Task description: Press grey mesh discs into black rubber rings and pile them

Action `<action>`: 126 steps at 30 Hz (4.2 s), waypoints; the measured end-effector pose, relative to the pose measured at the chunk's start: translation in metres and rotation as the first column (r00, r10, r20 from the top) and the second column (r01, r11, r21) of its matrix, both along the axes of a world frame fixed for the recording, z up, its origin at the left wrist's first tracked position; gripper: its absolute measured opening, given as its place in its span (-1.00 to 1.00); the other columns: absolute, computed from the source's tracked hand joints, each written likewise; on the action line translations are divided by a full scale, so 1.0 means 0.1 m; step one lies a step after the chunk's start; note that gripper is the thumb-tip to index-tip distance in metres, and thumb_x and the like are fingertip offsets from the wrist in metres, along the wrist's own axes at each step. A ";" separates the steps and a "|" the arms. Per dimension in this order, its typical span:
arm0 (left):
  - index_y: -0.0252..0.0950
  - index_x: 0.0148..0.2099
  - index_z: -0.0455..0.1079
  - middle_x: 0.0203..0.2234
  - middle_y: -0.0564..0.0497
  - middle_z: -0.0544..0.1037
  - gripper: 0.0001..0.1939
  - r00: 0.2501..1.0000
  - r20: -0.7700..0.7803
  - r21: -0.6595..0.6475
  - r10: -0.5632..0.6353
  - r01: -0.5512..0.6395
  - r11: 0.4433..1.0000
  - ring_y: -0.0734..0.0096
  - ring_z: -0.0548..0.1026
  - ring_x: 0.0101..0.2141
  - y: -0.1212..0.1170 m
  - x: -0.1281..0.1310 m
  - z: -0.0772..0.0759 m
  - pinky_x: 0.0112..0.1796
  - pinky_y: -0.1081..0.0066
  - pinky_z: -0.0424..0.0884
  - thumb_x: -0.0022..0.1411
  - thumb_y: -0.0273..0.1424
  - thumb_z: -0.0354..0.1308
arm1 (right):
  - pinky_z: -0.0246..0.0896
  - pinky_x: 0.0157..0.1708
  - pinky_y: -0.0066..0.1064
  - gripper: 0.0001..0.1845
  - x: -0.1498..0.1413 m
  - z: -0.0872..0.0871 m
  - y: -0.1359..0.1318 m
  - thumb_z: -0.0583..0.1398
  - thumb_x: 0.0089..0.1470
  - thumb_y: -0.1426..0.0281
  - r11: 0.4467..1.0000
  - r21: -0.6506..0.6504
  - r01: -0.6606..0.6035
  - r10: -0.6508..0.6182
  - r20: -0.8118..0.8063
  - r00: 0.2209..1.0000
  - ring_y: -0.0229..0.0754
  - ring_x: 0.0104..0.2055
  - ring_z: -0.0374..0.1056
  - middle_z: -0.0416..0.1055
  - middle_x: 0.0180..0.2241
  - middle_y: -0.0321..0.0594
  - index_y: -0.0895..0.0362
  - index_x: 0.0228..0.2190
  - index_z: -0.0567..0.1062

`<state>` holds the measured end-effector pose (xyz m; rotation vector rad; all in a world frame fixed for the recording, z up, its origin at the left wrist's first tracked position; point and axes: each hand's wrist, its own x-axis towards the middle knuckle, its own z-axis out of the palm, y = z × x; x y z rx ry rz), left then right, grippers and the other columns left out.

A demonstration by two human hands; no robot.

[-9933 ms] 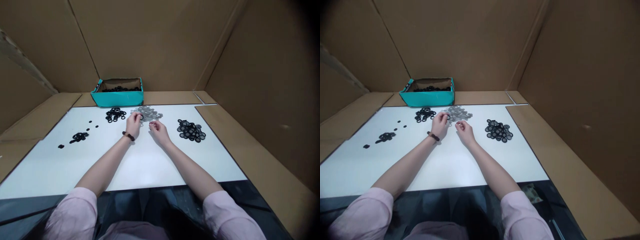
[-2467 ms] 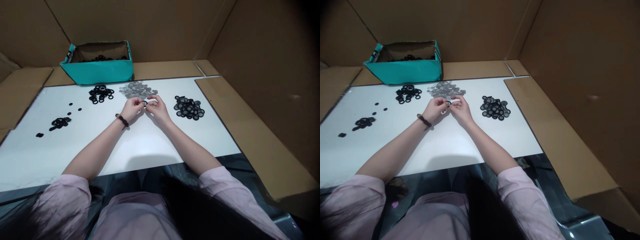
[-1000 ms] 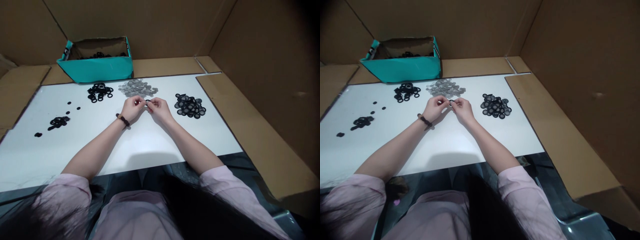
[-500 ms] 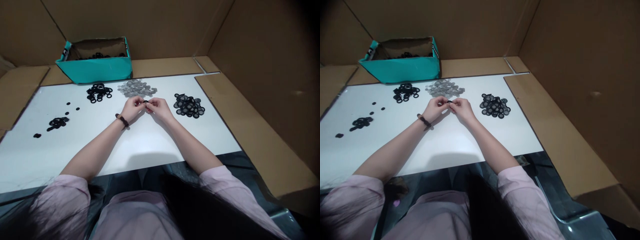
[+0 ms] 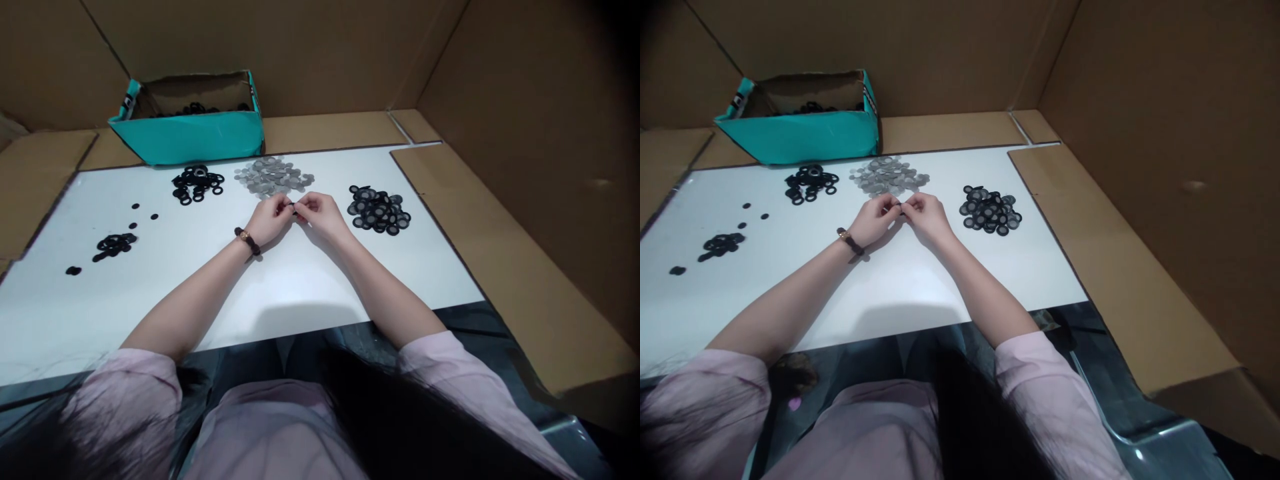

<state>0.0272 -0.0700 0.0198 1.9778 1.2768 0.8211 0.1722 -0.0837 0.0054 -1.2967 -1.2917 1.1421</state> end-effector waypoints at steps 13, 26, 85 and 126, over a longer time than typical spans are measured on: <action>-0.28 -0.46 0.23 -0.60 0.10 0.33 -0.88 0.962 0.257 -0.081 0.093 -0.075 0.994 0.48 0.29 -0.52 0.05 0.04 -0.09 -0.45 0.45 0.21 0.11 -0.42 0.05 | 0.28 -0.48 -0.50 -0.78 -0.15 -0.04 -0.07 0.27 -0.05 0.29 0.989 0.067 0.133 -0.118 -0.187 0.975 -0.35 -0.53 0.31 0.38 -0.57 -0.35 0.13 -0.34 0.43; -0.32 -0.48 0.32 -0.63 0.10 0.34 -0.94 0.959 0.284 -0.163 0.010 0.038 0.986 0.51 0.27 -0.55 0.04 0.02 -0.07 -0.49 0.46 0.17 0.02 -0.46 0.11 | 0.30 -0.27 -0.37 -0.82 -0.05 -0.10 0.05 0.13 -0.02 0.42 0.973 0.229 -0.027 0.034 -0.026 0.999 -0.24 -0.32 0.34 0.48 -0.35 -0.19 0.14 -0.39 0.53; -0.31 -0.51 0.27 -0.65 0.13 0.29 -0.85 0.945 0.166 -0.223 -0.280 0.313 0.923 0.52 0.24 -0.56 0.00 -0.01 -0.04 -0.49 0.47 0.15 0.03 -0.37 0.13 | 0.13 -0.34 -0.36 -0.79 0.16 0.11 -0.04 0.03 -0.05 0.48 0.924 0.137 -0.357 0.283 0.383 0.879 -0.23 -0.47 0.21 0.36 -0.53 -0.29 0.15 -0.43 0.47; -0.34 -0.11 0.40 -0.15 -0.19 0.49 -0.78 0.917 -0.284 0.356 0.279 -0.169 0.919 0.12 0.38 -0.07 0.42 -0.25 -0.13 0.00 0.17 0.27 0.23 -0.44 0.01 | 0.04 -0.57 -0.50 -0.86 -0.13 -0.10 0.14 0.13 -0.07 0.39 0.983 -0.027 0.180 -0.181 -0.034 0.983 -0.39 -0.66 0.11 0.28 -0.67 -0.38 0.13 -0.60 0.31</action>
